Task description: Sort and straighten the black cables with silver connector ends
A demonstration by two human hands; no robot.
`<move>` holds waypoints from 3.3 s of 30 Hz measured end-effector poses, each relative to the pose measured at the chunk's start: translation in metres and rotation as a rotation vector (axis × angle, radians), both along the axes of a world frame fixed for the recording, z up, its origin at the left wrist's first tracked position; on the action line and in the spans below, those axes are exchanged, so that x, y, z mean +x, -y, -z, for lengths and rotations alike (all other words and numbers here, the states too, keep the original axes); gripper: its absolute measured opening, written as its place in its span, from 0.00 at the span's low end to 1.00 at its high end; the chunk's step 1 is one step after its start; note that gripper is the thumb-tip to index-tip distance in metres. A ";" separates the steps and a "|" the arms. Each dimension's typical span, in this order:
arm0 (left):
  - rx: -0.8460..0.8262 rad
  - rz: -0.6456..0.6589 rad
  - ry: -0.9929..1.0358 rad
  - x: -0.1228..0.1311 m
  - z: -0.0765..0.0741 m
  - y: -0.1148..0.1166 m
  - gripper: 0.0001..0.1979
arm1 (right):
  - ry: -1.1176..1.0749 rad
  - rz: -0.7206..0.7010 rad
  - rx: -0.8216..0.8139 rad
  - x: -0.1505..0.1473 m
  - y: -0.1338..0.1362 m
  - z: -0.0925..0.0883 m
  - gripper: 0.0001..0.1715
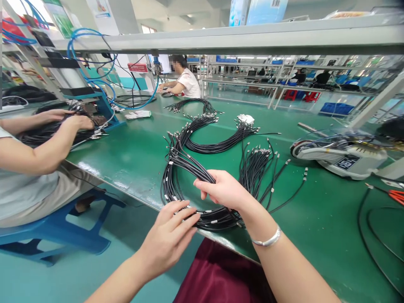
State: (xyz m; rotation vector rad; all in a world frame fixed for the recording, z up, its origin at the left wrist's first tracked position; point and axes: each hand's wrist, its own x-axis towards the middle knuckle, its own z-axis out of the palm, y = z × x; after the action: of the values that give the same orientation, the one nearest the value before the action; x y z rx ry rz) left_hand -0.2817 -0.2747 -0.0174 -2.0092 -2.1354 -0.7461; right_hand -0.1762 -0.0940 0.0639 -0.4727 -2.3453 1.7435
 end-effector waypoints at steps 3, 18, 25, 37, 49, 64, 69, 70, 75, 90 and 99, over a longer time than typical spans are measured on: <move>0.068 0.034 -0.084 0.013 0.004 -0.014 0.20 | 0.005 -0.004 0.008 0.000 -0.001 0.000 0.11; 0.040 0.070 -0.208 0.035 -0.030 -0.045 0.10 | -0.007 -0.030 0.010 0.001 -0.006 0.002 0.11; -0.087 -0.044 -0.225 -0.014 -0.049 -0.023 0.09 | 0.029 -0.071 0.197 -0.001 0.001 0.002 0.07; 0.227 -0.135 -0.449 -0.024 -0.062 -0.023 0.07 | 0.226 -0.260 0.343 0.004 -0.003 0.001 0.15; 0.372 -0.091 -0.133 -0.015 -0.036 -0.011 0.14 | 0.085 -0.202 0.019 -0.001 0.002 0.010 0.09; 0.228 0.048 -0.390 -0.019 0.007 0.002 0.13 | 0.126 -0.171 0.098 0.002 0.006 0.003 0.12; 0.124 0.081 -0.370 -0.017 -0.008 -0.001 0.08 | 0.135 -0.171 0.121 0.001 0.008 0.000 0.13; 0.083 0.084 -0.346 -0.016 -0.014 -0.002 0.06 | 0.144 -0.172 0.119 0.001 0.008 0.000 0.12; -0.068 0.113 -0.225 -0.018 -0.047 -0.017 0.09 | 0.130 -0.146 0.170 0.002 0.008 0.000 0.09; 0.080 -0.082 -0.404 -0.116 -0.027 -0.023 0.12 | 0.245 -0.188 0.083 0.002 0.005 -0.001 0.15; 0.146 -0.044 -0.469 -0.073 -0.031 -0.031 0.10 | 0.253 -0.146 0.079 0.002 0.009 -0.005 0.12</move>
State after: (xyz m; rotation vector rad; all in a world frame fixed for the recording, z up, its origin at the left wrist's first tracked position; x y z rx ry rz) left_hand -0.3544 -0.2440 0.0137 -1.8309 -1.7933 -0.3624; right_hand -0.1743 -0.1030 0.0685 -0.5511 -2.6744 1.7333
